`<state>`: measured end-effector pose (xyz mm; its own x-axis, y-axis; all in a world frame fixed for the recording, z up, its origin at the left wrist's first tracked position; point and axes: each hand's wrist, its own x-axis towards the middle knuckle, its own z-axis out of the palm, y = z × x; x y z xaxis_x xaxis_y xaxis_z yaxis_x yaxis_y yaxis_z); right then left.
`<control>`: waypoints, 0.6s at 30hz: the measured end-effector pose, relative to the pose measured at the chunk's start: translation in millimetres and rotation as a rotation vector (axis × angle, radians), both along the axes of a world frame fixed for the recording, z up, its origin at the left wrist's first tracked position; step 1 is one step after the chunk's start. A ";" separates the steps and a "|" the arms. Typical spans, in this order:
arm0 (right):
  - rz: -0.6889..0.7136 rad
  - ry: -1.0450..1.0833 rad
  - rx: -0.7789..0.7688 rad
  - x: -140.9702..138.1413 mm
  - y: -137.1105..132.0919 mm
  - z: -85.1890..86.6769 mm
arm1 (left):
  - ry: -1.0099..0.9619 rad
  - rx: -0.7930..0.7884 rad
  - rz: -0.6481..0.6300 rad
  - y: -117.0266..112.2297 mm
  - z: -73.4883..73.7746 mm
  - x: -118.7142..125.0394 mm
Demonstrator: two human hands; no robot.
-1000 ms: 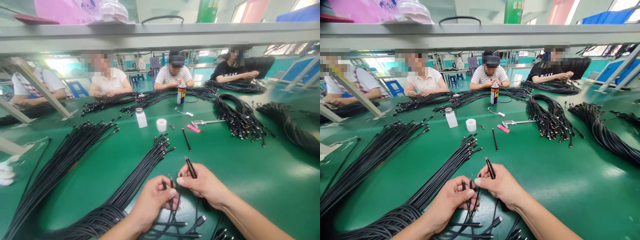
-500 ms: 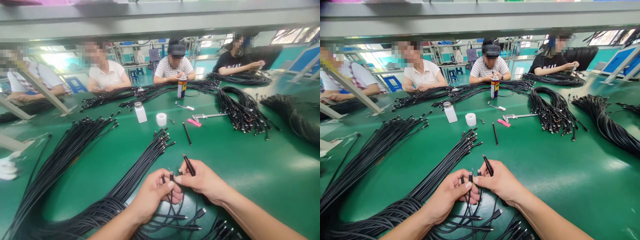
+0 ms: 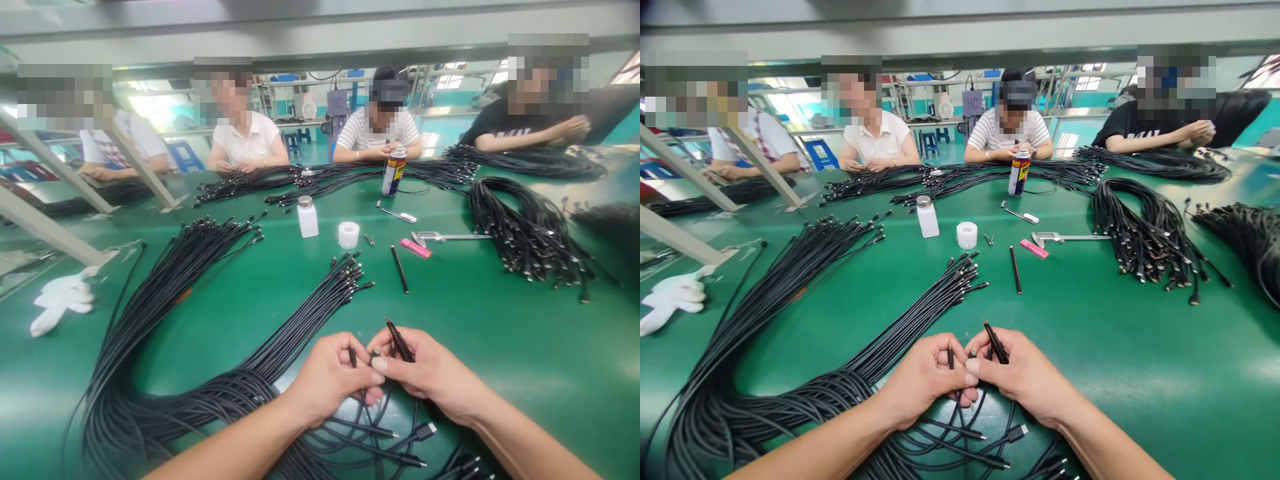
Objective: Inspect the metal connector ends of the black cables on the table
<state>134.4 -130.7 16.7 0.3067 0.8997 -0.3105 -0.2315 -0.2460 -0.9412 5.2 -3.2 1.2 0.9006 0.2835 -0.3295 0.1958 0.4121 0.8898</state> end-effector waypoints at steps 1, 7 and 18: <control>-0.009 -0.008 -0.007 0.4 0.2 -1.5 | -0.004 -0.008 -0.004 0.0 0.6 0.2; -0.077 -0.003 -0.032 6.5 -0.7 -8.0 | 0.028 -0.086 0.026 2.4 5.9 2.1; -0.058 -0.027 -0.024 8.8 -1.4 -7.2 | 0.007 -0.007 0.063 4.8 -7.1 0.9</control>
<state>143.2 -132.1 9.5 0.3671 0.8724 -0.3226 -0.2206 -0.2552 -0.9414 6.1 1.6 -5.8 0.8785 0.3376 -0.3381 0.1755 0.4301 0.8855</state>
